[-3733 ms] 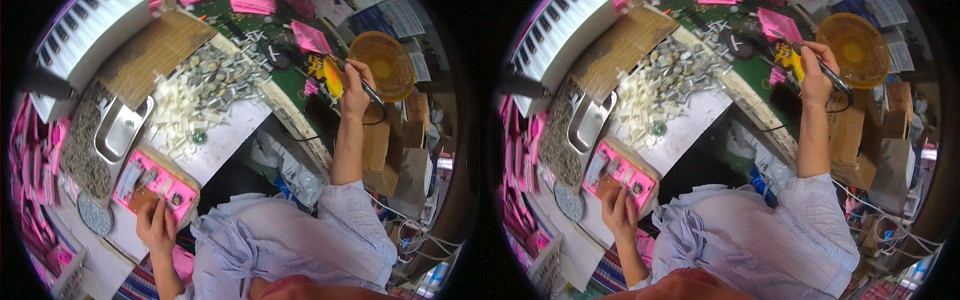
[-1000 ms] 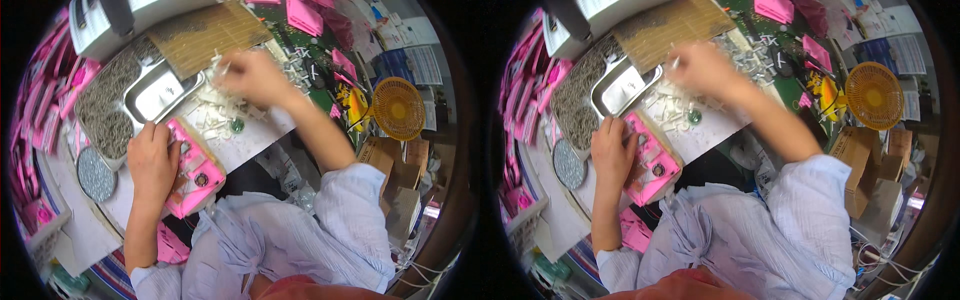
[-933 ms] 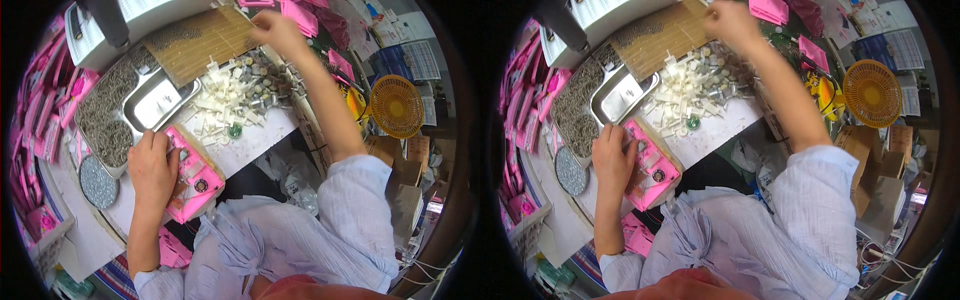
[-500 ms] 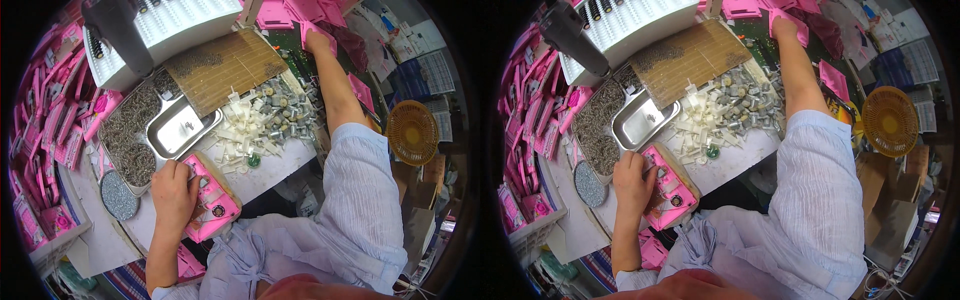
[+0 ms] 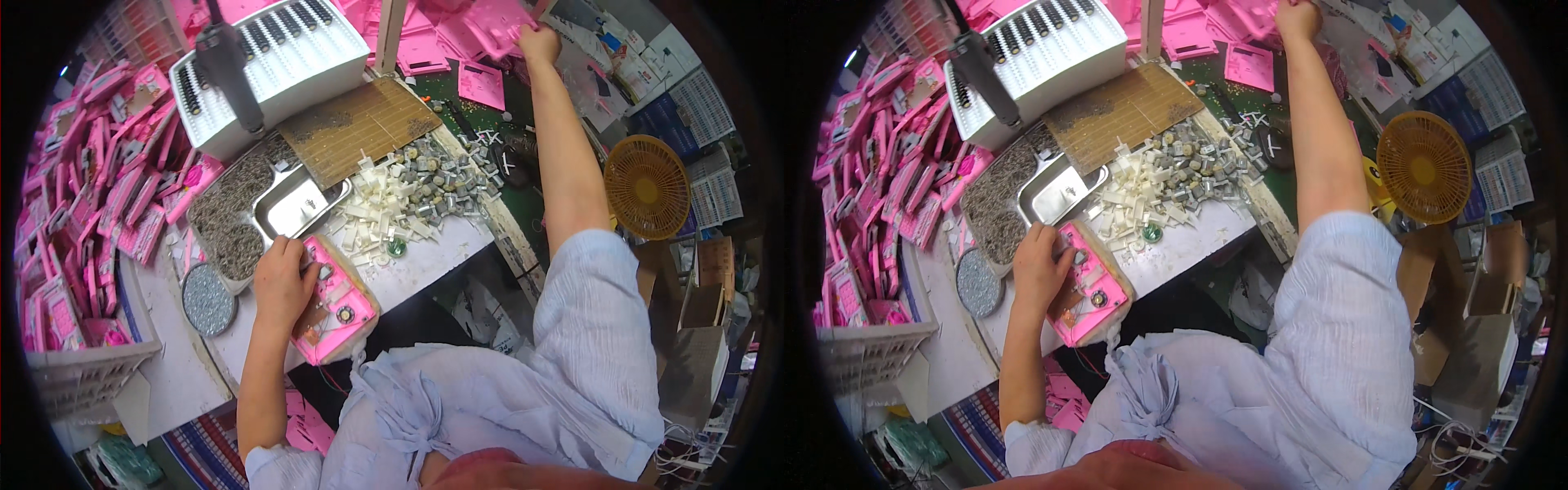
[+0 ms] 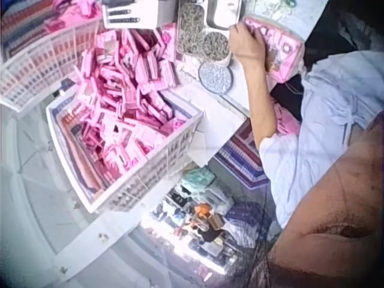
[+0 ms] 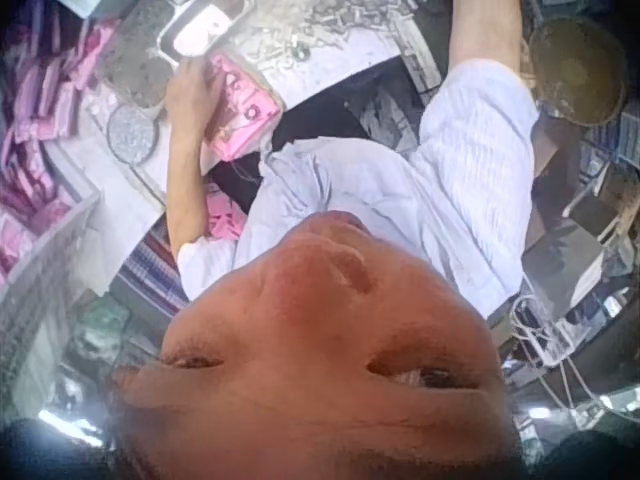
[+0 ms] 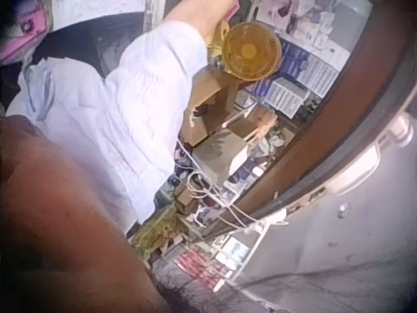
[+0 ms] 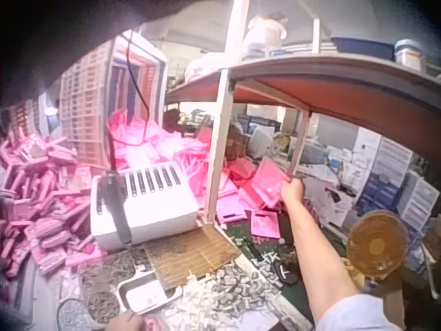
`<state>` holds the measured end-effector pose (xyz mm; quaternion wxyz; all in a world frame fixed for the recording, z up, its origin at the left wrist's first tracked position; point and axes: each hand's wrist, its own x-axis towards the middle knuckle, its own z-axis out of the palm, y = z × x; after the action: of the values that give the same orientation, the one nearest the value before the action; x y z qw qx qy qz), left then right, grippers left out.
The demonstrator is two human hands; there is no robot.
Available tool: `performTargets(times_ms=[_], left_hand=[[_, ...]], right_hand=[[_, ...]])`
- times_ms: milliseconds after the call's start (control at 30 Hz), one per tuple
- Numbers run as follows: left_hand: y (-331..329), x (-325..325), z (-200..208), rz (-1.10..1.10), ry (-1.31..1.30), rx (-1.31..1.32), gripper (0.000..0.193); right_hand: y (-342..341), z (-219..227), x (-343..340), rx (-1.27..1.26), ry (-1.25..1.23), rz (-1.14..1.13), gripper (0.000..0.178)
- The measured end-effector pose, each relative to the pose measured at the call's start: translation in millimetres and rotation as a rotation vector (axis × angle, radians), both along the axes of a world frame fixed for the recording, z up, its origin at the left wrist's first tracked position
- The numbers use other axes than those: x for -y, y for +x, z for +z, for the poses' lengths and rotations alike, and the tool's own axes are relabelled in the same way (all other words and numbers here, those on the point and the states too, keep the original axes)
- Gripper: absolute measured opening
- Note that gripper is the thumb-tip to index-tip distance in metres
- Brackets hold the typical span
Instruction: Assembling and soldering components for a pink toy piano or electronic musical device.
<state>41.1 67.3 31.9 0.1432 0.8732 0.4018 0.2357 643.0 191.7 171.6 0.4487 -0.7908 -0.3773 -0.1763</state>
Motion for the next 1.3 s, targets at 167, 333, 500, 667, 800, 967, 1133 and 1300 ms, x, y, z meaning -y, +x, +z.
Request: performTargets(times_ms=[167,333,500,667,800,967,1133,1300], left_hand=[[-16,1,7,-0.007,0.013,-0.010,0.026],[-15,4,8,-0.056,-0.001,0.010,0.023],[-15,5,4,-0.044,0.009,0.021,0.023],[-16,6,6,-0.039,-0.006,0.011,0.022],[-22,9,14,-0.076,-0.021,0.083,0.022],[-36,33,23,0.001,0.042,0.231,0.026],[-81,76,49,0.177,-0.049,0.517,0.020],[-240,97,188,-0.123,-0.150,1.053,0.027]], right_hand=[[-151,-18,71,-1.021,0.632,0.780,0.013],[-250,-44,158,-1.221,0.477,0.840,0.018],[-293,-65,180,-1.354,0.448,0.878,0.015],[-316,-79,174,-1.415,0.352,0.926,0.017],[-336,-84,168,-1.469,0.329,0.942,0.017],[-354,-92,161,-1.511,0.267,0.989,0.016],[-354,-103,163,-1.525,0.277,1.041,0.016],[-360,-105,168,-1.506,0.270,1.120,0.014]])
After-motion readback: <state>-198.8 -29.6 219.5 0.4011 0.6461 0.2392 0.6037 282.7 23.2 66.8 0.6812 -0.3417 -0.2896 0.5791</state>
